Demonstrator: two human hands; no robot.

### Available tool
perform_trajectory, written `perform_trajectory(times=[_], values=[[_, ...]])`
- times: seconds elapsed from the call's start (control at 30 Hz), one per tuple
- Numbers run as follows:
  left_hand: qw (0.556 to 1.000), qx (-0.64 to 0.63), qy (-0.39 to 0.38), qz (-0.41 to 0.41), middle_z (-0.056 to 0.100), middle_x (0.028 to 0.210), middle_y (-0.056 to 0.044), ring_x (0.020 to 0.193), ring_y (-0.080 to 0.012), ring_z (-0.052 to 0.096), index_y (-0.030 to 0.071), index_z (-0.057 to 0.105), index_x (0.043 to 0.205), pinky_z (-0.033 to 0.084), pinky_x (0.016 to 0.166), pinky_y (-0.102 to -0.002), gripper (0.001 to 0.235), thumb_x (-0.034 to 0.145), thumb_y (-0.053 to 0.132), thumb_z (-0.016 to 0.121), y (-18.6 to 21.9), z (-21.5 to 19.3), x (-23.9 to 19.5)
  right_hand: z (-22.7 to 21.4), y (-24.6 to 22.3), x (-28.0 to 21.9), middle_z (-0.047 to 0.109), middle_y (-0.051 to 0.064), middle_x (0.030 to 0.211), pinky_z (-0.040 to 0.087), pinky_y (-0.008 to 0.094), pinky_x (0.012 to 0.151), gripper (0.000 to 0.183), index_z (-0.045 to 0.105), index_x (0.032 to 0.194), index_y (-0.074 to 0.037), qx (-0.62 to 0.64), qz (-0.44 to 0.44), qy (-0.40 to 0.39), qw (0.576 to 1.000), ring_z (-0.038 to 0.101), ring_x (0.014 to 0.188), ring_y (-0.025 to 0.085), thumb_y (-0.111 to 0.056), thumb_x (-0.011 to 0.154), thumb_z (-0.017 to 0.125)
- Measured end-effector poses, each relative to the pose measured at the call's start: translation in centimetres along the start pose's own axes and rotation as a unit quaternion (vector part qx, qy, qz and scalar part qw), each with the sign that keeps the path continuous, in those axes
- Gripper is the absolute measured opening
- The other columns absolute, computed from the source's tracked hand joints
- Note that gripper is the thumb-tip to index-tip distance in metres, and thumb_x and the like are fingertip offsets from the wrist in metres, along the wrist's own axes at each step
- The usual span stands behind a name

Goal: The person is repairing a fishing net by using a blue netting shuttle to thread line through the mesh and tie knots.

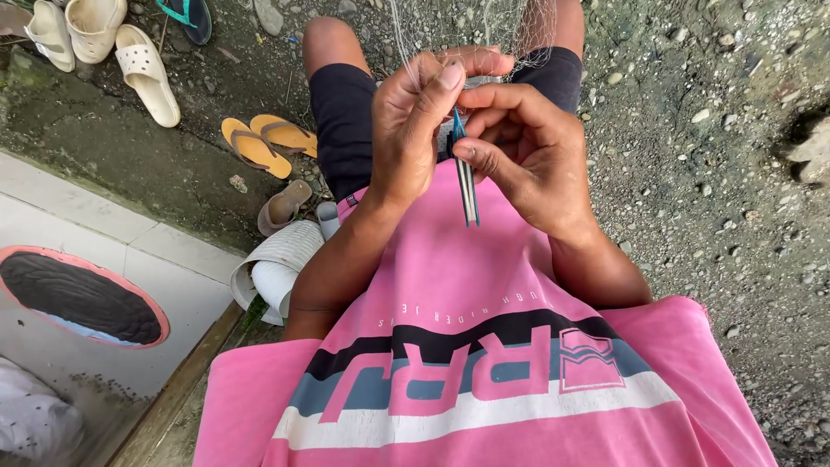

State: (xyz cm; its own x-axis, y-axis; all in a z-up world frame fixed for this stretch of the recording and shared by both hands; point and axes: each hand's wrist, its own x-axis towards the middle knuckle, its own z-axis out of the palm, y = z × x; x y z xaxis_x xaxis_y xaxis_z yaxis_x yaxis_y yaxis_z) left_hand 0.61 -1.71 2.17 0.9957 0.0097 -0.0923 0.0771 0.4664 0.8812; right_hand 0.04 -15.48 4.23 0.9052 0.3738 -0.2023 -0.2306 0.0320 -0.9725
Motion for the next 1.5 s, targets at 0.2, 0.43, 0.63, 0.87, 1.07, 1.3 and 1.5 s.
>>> perform_trajectory(times=[0.2,0.43,0.63,0.87,1.07,1.3,1.5], values=[[1.000,0.015,-0.014,0.007,0.065,0.106,-0.017,0.112,-0.0277,0.060,0.008,0.055,0.088,0.047,0.106,-0.042,0.020,0.098,0.023,0.046,0.1,0.0,-0.2,0.0,0.4,0.2,0.057,0.008,0.087,0.054,0.019,0.061,0.031,0.052,0.118,0.000,0.044,0.017,-0.007,0.999,0.055,0.068,0.010,0.000,0.091,0.067],[1.000,0.006,-0.014,-0.003,0.066,0.107,-0.015,0.114,-0.0265,0.058,0.008,0.055,0.087,0.046,0.106,-0.040,0.020,0.098,0.023,0.047,-0.3,-0.3,-0.2,0.1,1.0,-0.2,0.057,0.007,0.089,0.055,0.020,0.063,0.027,0.055,0.117,0.000,0.041,-0.007,0.020,0.999,0.056,0.072,0.011,-0.004,0.093,0.065],[0.997,-0.053,-0.002,-0.063,0.062,0.113,-0.018,0.112,-0.0243,0.060,0.009,0.050,0.086,0.058,0.086,-0.033,0.019,0.097,0.025,0.051,-0.5,-0.6,-0.5,0.6,1.4,-0.9,0.056,0.014,0.096,0.052,0.025,0.071,0.016,0.057,0.105,0.001,-0.022,-0.130,0.122,0.984,0.058,0.083,0.018,-0.005,0.093,0.065],[0.991,-0.064,-0.109,-0.040,0.044,0.121,-0.007,0.127,-0.0220,0.047,0.015,0.034,0.091,0.056,0.098,-0.040,0.025,0.089,0.010,0.059,0.2,-1.5,-0.6,0.4,0.9,-0.9,0.055,0.018,0.097,0.050,0.031,0.084,0.014,0.047,0.100,-0.003,-0.046,-0.213,0.197,0.956,0.056,0.092,0.024,-0.012,0.097,0.057],[0.993,0.013,-0.112,-0.039,0.048,0.099,-0.009,0.105,-0.0164,0.048,0.016,0.030,0.089,0.054,0.075,-0.024,0.035,0.084,0.004,0.062,1.3,-0.7,-0.8,-0.2,0.8,-0.6,0.055,0.021,0.088,0.046,0.030,0.074,0.017,0.042,0.103,-0.004,-0.009,-0.210,0.170,0.963,0.056,0.078,0.024,-0.014,0.099,0.055],[0.994,0.033,-0.100,-0.029,0.058,0.095,-0.014,0.100,-0.0198,0.057,0.016,0.028,0.090,0.053,0.077,-0.027,0.042,0.083,0.005,0.069,1.7,-0.4,-1.3,-0.7,0.8,-0.2,0.055,0.017,0.086,0.045,0.029,0.075,0.020,0.043,0.101,-0.004,0.062,-0.138,0.128,0.980,0.056,0.079,0.022,-0.017,0.098,0.059],[0.995,0.072,-0.067,-0.002,0.052,0.110,-0.014,0.109,-0.0161,0.053,0.014,0.031,0.088,0.061,0.077,-0.028,0.040,0.083,0.001,0.069,1.0,-0.8,-2.0,-0.9,0.8,-0.1,0.056,0.015,0.086,0.044,0.027,0.076,0.019,0.046,0.101,-0.006,0.087,-0.116,0.113,0.983,0.056,0.080,0.018,-0.017,0.097,0.060]])
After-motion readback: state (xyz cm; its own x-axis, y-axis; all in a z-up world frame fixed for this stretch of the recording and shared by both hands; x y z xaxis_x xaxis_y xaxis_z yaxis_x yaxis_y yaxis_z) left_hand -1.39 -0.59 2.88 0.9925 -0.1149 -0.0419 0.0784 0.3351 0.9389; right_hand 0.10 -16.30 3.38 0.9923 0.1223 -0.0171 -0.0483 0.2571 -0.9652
